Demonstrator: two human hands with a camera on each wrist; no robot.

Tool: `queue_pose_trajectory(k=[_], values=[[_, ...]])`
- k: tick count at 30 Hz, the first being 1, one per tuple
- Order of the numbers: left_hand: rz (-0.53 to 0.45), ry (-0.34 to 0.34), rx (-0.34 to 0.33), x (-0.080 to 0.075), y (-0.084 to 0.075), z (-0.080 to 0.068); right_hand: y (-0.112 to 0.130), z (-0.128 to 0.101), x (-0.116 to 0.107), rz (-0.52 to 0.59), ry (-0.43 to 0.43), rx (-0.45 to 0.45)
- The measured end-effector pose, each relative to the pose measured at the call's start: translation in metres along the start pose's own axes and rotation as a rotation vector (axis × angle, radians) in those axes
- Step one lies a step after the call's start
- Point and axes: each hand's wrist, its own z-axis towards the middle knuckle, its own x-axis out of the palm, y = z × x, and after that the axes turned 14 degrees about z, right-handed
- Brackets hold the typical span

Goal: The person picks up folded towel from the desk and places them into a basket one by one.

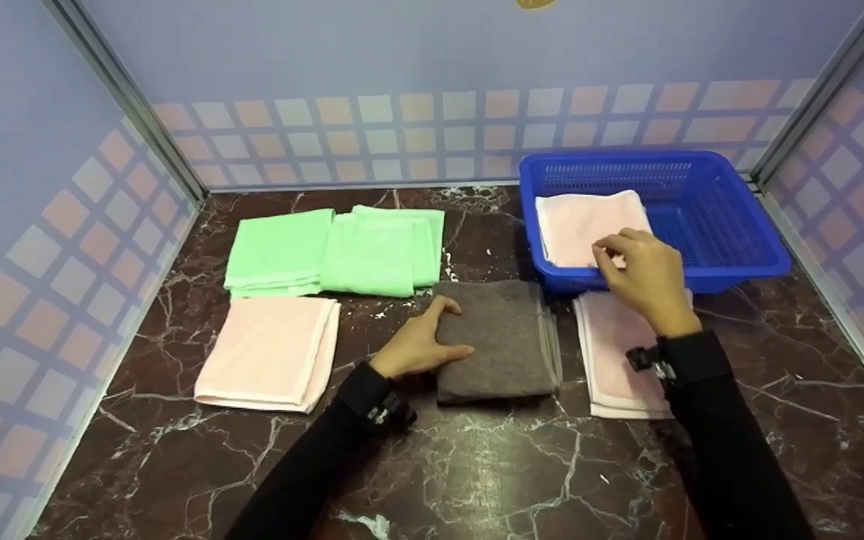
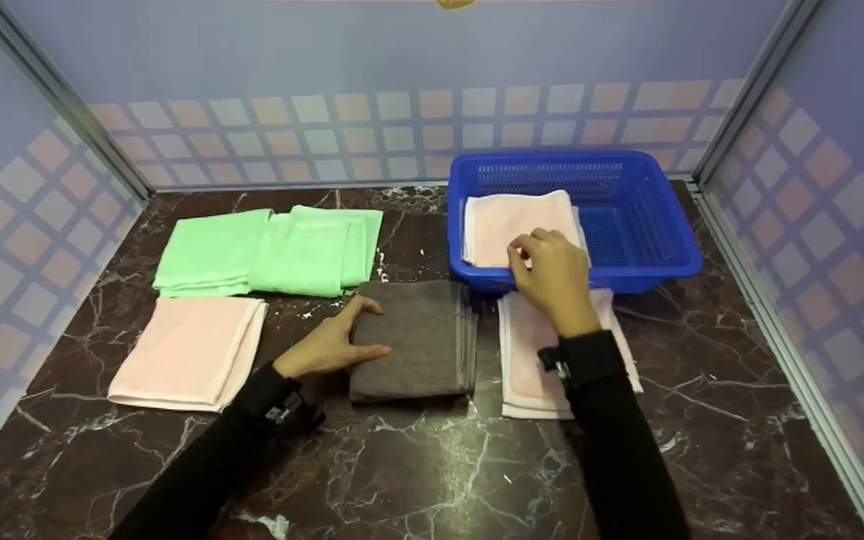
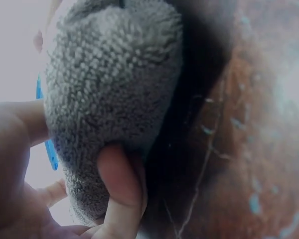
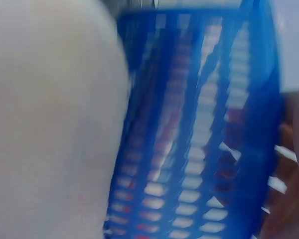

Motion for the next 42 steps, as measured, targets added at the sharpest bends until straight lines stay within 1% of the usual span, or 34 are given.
queue_pose_trajectory(k=[2,3,5,6,7,10,12,14,16,18,23,27,31,37,39,42], values=[[-0.006,0.016,0.004,0.0,-0.001,0.0,0.016,-0.009,-0.001,0.037,-0.049,-0.01],[-0.007,0.025,0.006,0.0,-0.002,0.0,0.024,-0.014,-0.001,0.063,-0.056,-0.007],[-0.009,0.033,0.003,-0.001,-0.003,0.0,0.041,-0.022,0.002,0.11,-0.028,0.014],[-0.012,0.036,-0.001,-0.002,-0.004,-0.001,0.05,-0.026,0.005,0.131,0.012,0.038],[-0.011,0.037,-0.004,-0.003,-0.004,0.0,0.057,-0.029,0.009,0.149,0.069,0.074],[-0.006,0.047,-0.011,-0.004,-0.005,0.0,0.071,-0.038,0.023,0.138,0.306,0.233],[-0.015,0.06,-0.009,-0.004,-0.007,0.001,0.075,-0.043,0.033,0.13,0.455,0.341],[-0.027,0.077,-0.009,-0.003,-0.007,0.001,0.075,-0.048,0.043,0.141,0.552,0.401],[-0.043,0.088,-0.007,-0.002,-0.008,0.001,0.075,-0.052,0.051,0.169,0.593,0.422],[-0.056,0.09,-0.004,0.0,-0.007,0.0,0.074,-0.054,0.057,0.213,0.596,0.422],[-0.077,0.079,-0.012,0.004,-0.006,0.001,0.071,-0.056,0.065,0.269,0.595,0.434],[-0.094,0.066,-0.024,0.006,-0.006,0.002,0.071,-0.057,0.066,0.273,0.622,0.422],[-0.108,0.069,-0.018,0.007,-0.006,0.004,0.073,-0.058,0.065,0.274,0.631,0.412],[-0.152,0.08,-0.009,0.009,-0.002,0.005,0.078,-0.06,0.065,0.329,0.599,0.408],[-0.161,0.076,-0.006,0.009,0.0,0.006,0.08,-0.061,0.065,0.325,0.587,0.402],[-0.157,0.073,-0.007,0.009,0.0,0.005,0.083,-0.062,0.066,0.3,0.566,0.365]])
